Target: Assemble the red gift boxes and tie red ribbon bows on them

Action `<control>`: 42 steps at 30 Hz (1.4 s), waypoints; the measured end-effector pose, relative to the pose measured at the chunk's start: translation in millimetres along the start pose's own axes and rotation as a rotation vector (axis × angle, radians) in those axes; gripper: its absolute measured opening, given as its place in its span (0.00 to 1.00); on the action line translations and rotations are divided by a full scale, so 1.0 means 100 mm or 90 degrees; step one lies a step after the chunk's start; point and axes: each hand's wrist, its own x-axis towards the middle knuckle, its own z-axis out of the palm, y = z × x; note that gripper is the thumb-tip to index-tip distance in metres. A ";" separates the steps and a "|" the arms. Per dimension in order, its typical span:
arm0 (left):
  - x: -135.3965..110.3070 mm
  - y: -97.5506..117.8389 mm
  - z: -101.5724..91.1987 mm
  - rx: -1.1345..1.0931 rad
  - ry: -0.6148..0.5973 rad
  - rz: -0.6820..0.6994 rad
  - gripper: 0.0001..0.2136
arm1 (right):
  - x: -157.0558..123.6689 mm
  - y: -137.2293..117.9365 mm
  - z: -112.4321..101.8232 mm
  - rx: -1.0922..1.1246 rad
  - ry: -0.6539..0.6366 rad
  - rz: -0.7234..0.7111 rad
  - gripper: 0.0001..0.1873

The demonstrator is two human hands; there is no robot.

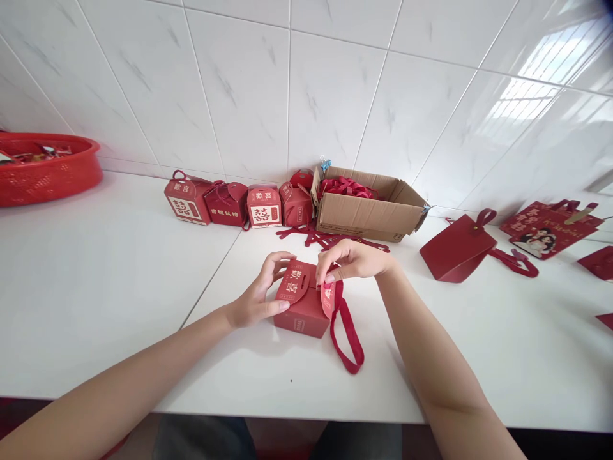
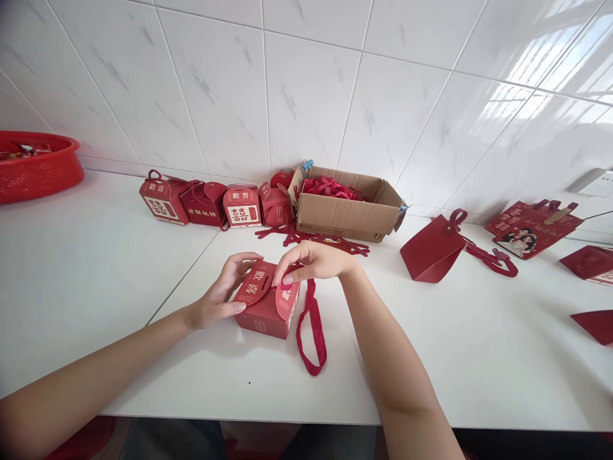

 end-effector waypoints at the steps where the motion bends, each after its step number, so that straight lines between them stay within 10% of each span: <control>1: 0.00 0.00 0.00 -0.001 0.001 0.001 0.31 | 0.00 0.00 0.00 -0.001 0.002 -0.001 0.08; 10: 0.00 -0.02 -0.01 -0.008 -0.006 0.004 0.31 | -0.02 -0.08 0.03 0.046 0.102 -0.048 0.08; 20: -0.02 0.05 0.02 -0.067 0.003 -0.063 0.34 | -0.24 -0.48 0.13 0.022 0.638 -0.179 0.24; 24: -0.02 0.06 0.03 -0.064 -0.016 -0.029 0.34 | -0.41 -0.69 0.17 0.008 0.724 -0.277 0.26; 28: -0.03 0.09 0.05 -0.018 0.016 -0.024 0.32 | -0.36 -0.79 0.26 0.020 0.713 -0.260 0.21; 42: -0.06 -0.03 0.11 -0.122 0.125 -0.027 0.26 | 0.23 -0.28 0.42 0.054 0.290 0.179 0.09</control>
